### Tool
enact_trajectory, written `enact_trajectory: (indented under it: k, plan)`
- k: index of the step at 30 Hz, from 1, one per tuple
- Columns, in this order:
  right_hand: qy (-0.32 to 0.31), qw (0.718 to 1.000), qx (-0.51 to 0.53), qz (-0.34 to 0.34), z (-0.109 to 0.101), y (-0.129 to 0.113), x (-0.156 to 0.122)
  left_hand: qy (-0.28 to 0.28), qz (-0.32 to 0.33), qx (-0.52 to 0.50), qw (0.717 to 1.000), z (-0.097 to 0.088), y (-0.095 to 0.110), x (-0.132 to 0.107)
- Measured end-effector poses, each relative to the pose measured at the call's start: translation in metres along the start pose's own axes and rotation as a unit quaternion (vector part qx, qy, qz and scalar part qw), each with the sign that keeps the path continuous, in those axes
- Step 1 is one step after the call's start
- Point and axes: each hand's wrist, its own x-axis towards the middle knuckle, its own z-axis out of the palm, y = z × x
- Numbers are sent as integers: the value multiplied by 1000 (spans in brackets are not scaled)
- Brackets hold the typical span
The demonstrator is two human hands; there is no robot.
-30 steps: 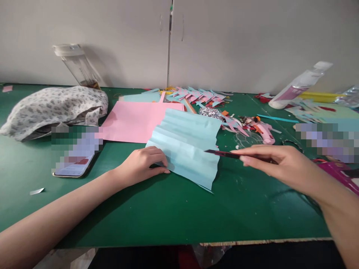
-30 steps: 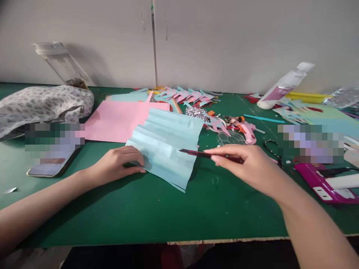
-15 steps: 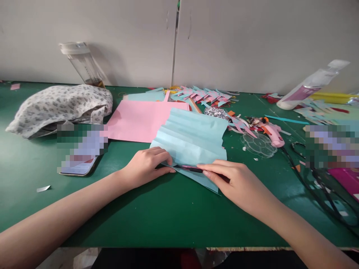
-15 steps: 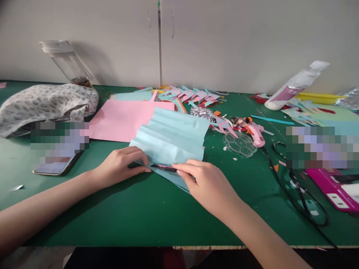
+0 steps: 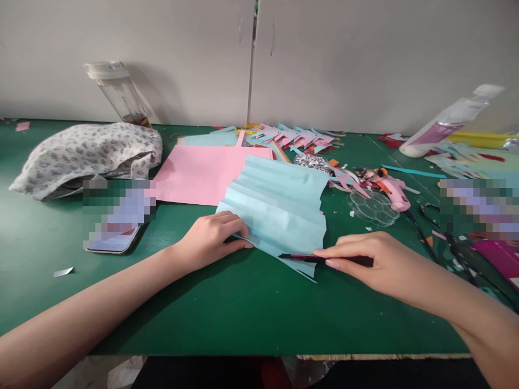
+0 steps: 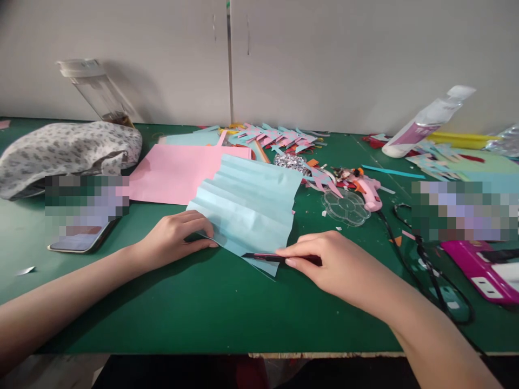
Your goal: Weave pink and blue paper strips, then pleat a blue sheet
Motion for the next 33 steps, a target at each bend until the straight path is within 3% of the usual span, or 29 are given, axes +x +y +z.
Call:
enact_trajectory:
  k: [2,4,8,10,16,22,26,33]
  plan:
    - [-20,1000,-4,2,-7,8,-6,0,-1,1,1000,1,0,0]
    - [2,1000,-16,15,-13,11,-11,-1,-2,0,1000,1,0,1]
    - [146,988,-6,49,-11,0,-8,-4,-2,0,1000,0,1,2]
    - [178,983,9,42,-3,-10,-1,-5,-1,4,1000,-1,1,2]
    - [134,990,36,12,25,-31,18,-1,6,15,1000,0,-1,1]
    - [100,993,67,0,36,-41,25,7,17,18,1000,0,0,1]
    - [80,996,43,7,29,-33,21,8,13,18,1000,0,-1,1]
    - [-37,998,14,44,-3,6,-4,6,9,11,1000,1,-1,0]
